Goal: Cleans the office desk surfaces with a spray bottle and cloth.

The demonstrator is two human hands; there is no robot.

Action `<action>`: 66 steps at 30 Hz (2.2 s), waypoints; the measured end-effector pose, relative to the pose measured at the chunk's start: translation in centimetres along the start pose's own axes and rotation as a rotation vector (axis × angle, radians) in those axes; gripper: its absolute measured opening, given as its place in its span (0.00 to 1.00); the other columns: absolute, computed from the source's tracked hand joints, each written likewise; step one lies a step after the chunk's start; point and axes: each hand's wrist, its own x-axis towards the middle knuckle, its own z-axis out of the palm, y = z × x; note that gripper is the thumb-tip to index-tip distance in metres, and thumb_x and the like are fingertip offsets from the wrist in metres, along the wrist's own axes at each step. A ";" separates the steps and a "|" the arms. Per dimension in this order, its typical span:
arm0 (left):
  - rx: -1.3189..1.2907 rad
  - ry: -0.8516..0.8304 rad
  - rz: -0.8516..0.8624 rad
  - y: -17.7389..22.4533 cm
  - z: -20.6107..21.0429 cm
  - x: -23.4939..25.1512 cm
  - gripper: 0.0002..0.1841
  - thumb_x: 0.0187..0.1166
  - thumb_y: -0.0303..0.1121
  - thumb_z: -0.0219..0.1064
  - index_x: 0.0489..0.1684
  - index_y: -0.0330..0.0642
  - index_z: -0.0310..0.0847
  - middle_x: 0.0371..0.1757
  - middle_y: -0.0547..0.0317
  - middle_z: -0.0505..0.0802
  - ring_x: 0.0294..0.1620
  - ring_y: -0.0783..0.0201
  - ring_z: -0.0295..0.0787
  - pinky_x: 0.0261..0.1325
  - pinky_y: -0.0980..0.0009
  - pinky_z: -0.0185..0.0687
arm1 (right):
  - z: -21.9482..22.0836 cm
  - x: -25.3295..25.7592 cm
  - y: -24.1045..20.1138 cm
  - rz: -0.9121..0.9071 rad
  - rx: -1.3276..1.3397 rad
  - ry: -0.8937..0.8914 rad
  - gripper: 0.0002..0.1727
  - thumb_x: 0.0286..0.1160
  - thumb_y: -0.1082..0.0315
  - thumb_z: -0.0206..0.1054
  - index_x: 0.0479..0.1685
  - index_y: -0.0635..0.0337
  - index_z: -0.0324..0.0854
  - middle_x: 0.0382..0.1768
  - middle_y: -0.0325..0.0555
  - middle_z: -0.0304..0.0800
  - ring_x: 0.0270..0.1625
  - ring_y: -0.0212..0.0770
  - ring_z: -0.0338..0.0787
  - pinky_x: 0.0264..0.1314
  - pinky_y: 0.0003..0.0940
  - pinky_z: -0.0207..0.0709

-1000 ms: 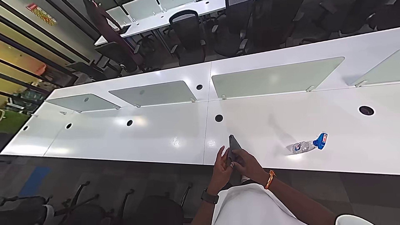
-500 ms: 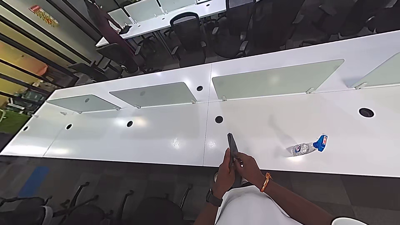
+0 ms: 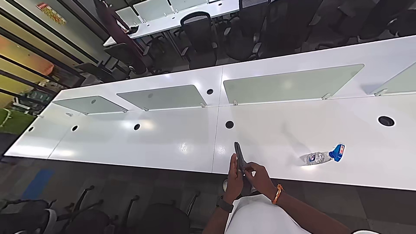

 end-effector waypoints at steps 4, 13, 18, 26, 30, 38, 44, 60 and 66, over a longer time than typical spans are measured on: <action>-0.004 0.009 0.018 -0.2 0.1 0.0 0.38 0.77 0.16 0.47 0.93 0.27 0.37 0.93 0.33 0.54 0.95 0.51 0.52 0.94 0.60 0.53 | 0.3 0.2 -0.2 -0.001 0.106 -0.008 0.09 0.71 0.65 0.71 0.45 0.58 0.90 0.39 0.40 0.96 0.42 0.29 0.94 0.51 0.26 0.89; -0.236 -0.036 0.029 0.5 -0.5 0.0 0.42 0.77 0.17 0.45 0.94 0.32 0.25 0.94 0.36 0.54 0.94 0.48 0.55 0.92 0.56 0.58 | 0.7 -0.1 0.2 -0.065 0.297 -0.045 0.07 0.73 0.70 0.71 0.45 0.62 0.90 0.44 0.43 0.93 0.45 0.29 0.93 0.52 0.25 0.90; -0.290 -0.074 0.081 0.6 -0.9 0.2 0.43 0.76 0.17 0.45 0.94 0.32 0.23 0.94 0.36 0.54 0.94 0.46 0.54 0.93 0.55 0.56 | 0.9 -0.2 0.0 -0.117 0.327 -0.022 0.07 0.73 0.70 0.72 0.44 0.62 0.91 0.43 0.43 0.92 0.44 0.29 0.93 0.49 0.25 0.91; -0.317 -0.108 0.085 0.8 -1.3 0.3 0.42 0.78 0.19 0.46 0.94 0.32 0.22 0.94 0.36 0.54 0.93 0.45 0.55 0.92 0.53 0.58 | 1.3 -0.3 0.4 -0.202 0.364 -0.026 0.08 0.76 0.71 0.70 0.47 0.64 0.90 0.47 0.46 0.92 0.50 0.32 0.92 0.55 0.27 0.90; -0.321 -0.210 0.084 1.2 -2.0 0.2 0.52 0.69 0.15 0.57 0.93 0.32 0.20 0.95 0.37 0.52 0.93 0.45 0.55 0.91 0.51 0.59 | 1.1 -0.4 0.9 -0.289 0.308 -0.072 0.11 0.80 0.72 0.63 0.51 0.62 0.90 0.51 0.47 0.90 0.55 0.31 0.90 0.61 0.26 0.86; -0.070 -0.231 0.081 2.6 -2.9 0.4 0.46 0.71 0.12 0.52 0.93 0.28 0.28 0.92 0.36 0.60 0.91 0.48 0.61 0.91 0.55 0.62 | 0.5 0.3 0.9 -0.391 0.127 -0.089 0.12 0.79 0.71 0.64 0.53 0.57 0.91 0.49 0.46 0.91 0.55 0.34 0.89 0.63 0.28 0.84; -0.080 -0.213 0.100 3.5 -4.7 -0.1 0.45 0.69 0.10 0.51 0.93 0.30 0.34 0.91 0.38 0.65 0.85 0.42 0.72 0.85 0.48 0.73 | -3.1 1.2 3.5 -0.326 -0.194 0.249 0.16 0.69 0.54 0.73 0.54 0.49 0.88 0.53 0.45 0.88 0.63 0.45 0.84 0.68 0.49 0.76; 0.079 -0.270 0.082 5.4 -8.2 0.0 0.41 0.69 0.10 0.50 0.91 0.29 0.43 0.86 0.42 0.74 0.81 0.46 0.79 0.82 0.51 0.77 | -8.0 2.8 6.3 -0.365 -0.177 -0.376 0.13 0.81 0.55 0.68 0.48 0.53 0.91 0.57 0.42 0.93 0.65 0.36 0.89 0.73 0.37 0.79; 0.764 -0.380 -0.107 4.4 -10.0 0.3 0.36 0.73 0.20 0.61 0.88 0.47 0.63 0.63 0.58 0.95 0.54 0.59 0.95 0.60 0.52 0.89 | -7.4 2.1 5.0 -0.366 0.082 -0.247 0.09 0.76 0.73 0.67 0.49 0.61 0.91 0.48 0.45 0.95 0.52 0.32 0.93 0.62 0.29 0.86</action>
